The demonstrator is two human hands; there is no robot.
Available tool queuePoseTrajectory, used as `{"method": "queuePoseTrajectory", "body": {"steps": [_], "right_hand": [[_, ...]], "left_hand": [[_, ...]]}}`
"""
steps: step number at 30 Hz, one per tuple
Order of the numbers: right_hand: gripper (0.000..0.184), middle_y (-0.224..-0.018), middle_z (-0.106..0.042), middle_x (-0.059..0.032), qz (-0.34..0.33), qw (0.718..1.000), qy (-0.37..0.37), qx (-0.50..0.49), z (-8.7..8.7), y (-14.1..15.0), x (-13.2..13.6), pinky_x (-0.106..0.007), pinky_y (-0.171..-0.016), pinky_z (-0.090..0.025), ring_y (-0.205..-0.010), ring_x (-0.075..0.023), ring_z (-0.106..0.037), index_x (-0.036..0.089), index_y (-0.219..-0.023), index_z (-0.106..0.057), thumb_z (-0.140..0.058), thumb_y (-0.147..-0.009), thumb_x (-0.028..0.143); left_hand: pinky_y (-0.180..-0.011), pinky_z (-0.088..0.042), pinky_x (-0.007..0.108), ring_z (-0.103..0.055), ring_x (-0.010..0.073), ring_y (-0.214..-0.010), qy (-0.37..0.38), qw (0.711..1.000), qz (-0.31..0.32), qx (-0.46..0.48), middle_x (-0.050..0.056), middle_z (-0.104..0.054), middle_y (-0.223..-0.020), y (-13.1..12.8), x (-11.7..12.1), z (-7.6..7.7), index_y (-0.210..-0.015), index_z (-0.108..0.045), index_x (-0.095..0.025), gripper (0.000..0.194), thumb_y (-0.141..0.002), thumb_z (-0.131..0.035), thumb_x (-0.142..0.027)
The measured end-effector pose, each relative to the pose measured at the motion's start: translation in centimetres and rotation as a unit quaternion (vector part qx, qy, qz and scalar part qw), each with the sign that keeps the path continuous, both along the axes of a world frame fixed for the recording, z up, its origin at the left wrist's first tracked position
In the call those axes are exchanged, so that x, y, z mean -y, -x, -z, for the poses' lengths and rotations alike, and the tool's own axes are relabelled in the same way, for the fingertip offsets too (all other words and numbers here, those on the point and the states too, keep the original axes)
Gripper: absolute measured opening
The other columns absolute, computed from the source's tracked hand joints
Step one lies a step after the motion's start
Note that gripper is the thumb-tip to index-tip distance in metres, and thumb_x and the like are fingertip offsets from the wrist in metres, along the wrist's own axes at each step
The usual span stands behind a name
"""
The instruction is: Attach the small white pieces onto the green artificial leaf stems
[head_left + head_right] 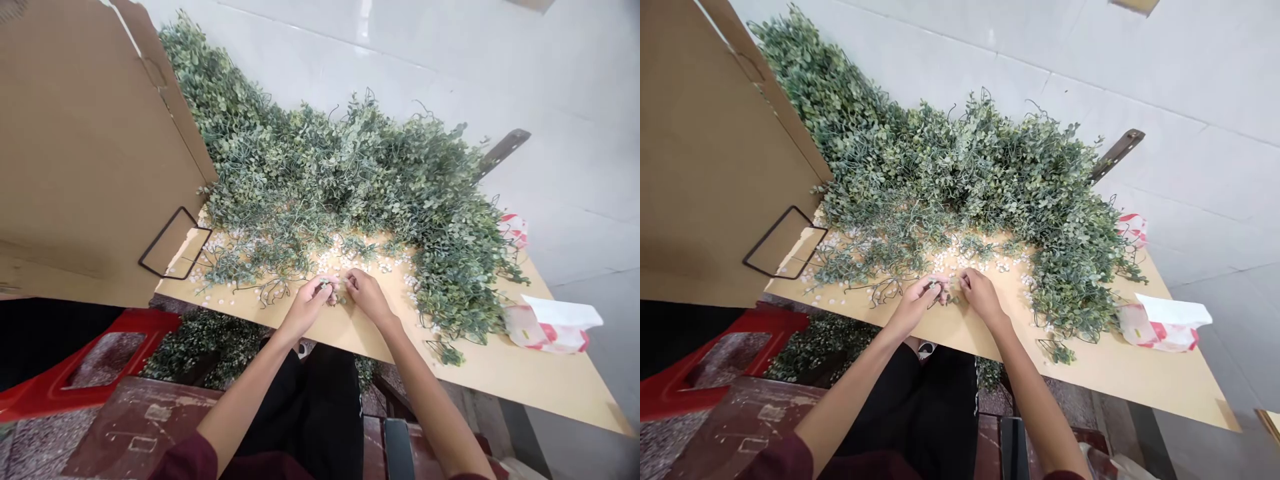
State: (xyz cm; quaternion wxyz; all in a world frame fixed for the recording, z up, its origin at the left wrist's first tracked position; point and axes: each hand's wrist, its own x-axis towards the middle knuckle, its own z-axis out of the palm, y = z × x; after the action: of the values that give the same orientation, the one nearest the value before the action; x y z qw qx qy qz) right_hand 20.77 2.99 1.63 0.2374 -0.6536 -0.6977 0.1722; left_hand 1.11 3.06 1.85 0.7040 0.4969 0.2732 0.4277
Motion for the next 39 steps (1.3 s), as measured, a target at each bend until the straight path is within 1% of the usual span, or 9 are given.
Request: {"method": "queuePoseTrajectory", "body": {"steps": [3, 7, 10, 13, 16, 19, 25, 30, 39], "right_hand": [[0.024, -0.071, -0.057, -0.0024, 0.048, 0.985, 0.011, -0.165, 0.5, -0.9, 0.9, -0.024, -0.062, -0.041, -0.063, -0.0134, -0.052, 0.016, -0.086, -0.055, -0.053, -0.092, 0.039], [0.033, -0.060, -0.053, 0.0007, 0.088, 0.925, 0.012, -0.369, 1.1, -1.7, 2.5, -0.020, -0.051, -0.039, -0.053, -0.0105, -0.049, 0.016, -0.086, -0.054, -0.061, -0.088, 0.048], [0.032, -0.059, -0.055, 0.0012, 0.102, 0.884, 0.017, -0.456, 1.4, -1.3, 3.5, -0.018, -0.049, -0.039, -0.050, -0.0090, -0.050, 0.016, -0.087, -0.055, -0.068, -0.085, 0.045], [0.031, -0.062, -0.057, 0.0019, 0.095, 0.834, 0.041, -0.541, 1.4, -0.1, 4.4, -0.019, -0.052, -0.044, -0.050, -0.0090, -0.053, 0.017, -0.092, -0.058, -0.074, -0.080, 0.041], [0.029, -0.067, -0.059, 0.0012, 0.085, 0.792, 0.055, -0.602, 1.1, 1.1, 5.3, -0.020, -0.056, -0.047, -0.053, -0.0083, -0.056, 0.017, -0.090, -0.061, -0.078, -0.076, 0.036], [0.029, -0.067, -0.058, 0.0018, 0.084, 0.762, 0.065, -0.638, 0.8, 2.0, 6.0, -0.019, -0.055, -0.047, -0.052, -0.0073, -0.054, 0.018, -0.093, -0.063, -0.079, -0.076, 0.034], [0.027, -0.061, -0.055, 0.0015, 0.064, 0.742, 0.102, -0.660, 1.4, 2.8, 6.7, -0.018, -0.050, -0.044, -0.050, -0.0071, -0.052, 0.015, -0.085, -0.063, -0.079, -0.076, 0.035], [0.028, -0.062, -0.054, 0.0025, 0.067, 0.725, 0.102, -0.678, 1.8, 2.8, 6.8, -0.015, -0.047, -0.042, -0.047, -0.0055, -0.049, 0.016, -0.083, -0.059, -0.079, -0.076, 0.034], [0.034, -0.060, -0.051, 0.0028, 0.064, 0.735, 0.119, -0.664, 1.9, 2.6, 7.1, -0.015, -0.042, -0.036, -0.042, -0.0032, -0.040, 0.015, -0.076, -0.054, -0.078, -0.078, 0.038]], "left_hand": [[-0.074, -0.042, 0.024, -0.049, 0.0106, -0.072, 0.003, 0.999, 0.011, -0.032, 0.002, -0.052, -0.087, -0.5, -0.1, 0.7, -0.108, -0.062, -0.015, 0.026, -0.091, -0.049, -0.030], [-0.070, -0.037, 0.024, -0.041, 0.0119, -0.071, -0.017, 0.999, 0.042, -0.020, 0.003, -0.047, -0.087, -0.9, -0.1, 2.1, -0.108, -0.063, -0.014, 0.033, -0.093, -0.039, -0.030], [-0.071, -0.038, 0.026, -0.042, 0.0137, -0.073, -0.063, 0.996, 0.048, -0.039, 0.005, -0.047, -0.089, -1.0, 0.0, 2.5, -0.107, -0.062, -0.014, 0.038, -0.097, -0.034, -0.038], [-0.073, -0.039, 0.026, -0.046, 0.0143, -0.076, -0.107, 0.989, 0.035, -0.097, 0.004, -0.050, -0.089, -1.1, 0.2, 2.2, -0.100, -0.061, -0.015, 0.037, -0.100, -0.034, -0.041], [-0.076, -0.039, 0.026, -0.050, 0.0147, -0.080, -0.147, 0.979, 0.031, -0.140, 0.003, -0.052, -0.087, -1.1, 0.4, 1.7, -0.089, -0.058, -0.016, 0.036, -0.101, -0.034, -0.040], [-0.076, -0.037, 0.025, -0.050, 0.0138, -0.081, -0.181, 0.970, 0.045, -0.159, 0.002, -0.051, -0.084, -1.0, 0.6, 1.5, -0.082, -0.054, -0.016, 0.034, -0.101, -0.036, -0.037], [-0.076, -0.037, 0.024, -0.049, 0.0131, -0.079, -0.209, 0.961, 0.088, -0.158, 0.001, -0.049, -0.081, -0.6, 0.9, 1.2, -0.076, -0.052, -0.016, 0.034, -0.101, -0.037, -0.033], [-0.076, -0.038, 0.023, -0.048, 0.0130, -0.078, -0.227, 0.957, 0.106, -0.148, 0.002, -0.048, -0.083, -0.5, 0.9, 1.2, -0.076, -0.050, -0.016, 0.035, -0.102, -0.035, -0.034], [-0.075, -0.037, 0.023, -0.046, 0.0119, -0.076, -0.245, 0.951, 0.127, -0.140, 0.001, -0.046, -0.082, -0.5, 1.0, 1.6, -0.077, -0.050, -0.016, 0.034, -0.102, -0.035, -0.033]]}}
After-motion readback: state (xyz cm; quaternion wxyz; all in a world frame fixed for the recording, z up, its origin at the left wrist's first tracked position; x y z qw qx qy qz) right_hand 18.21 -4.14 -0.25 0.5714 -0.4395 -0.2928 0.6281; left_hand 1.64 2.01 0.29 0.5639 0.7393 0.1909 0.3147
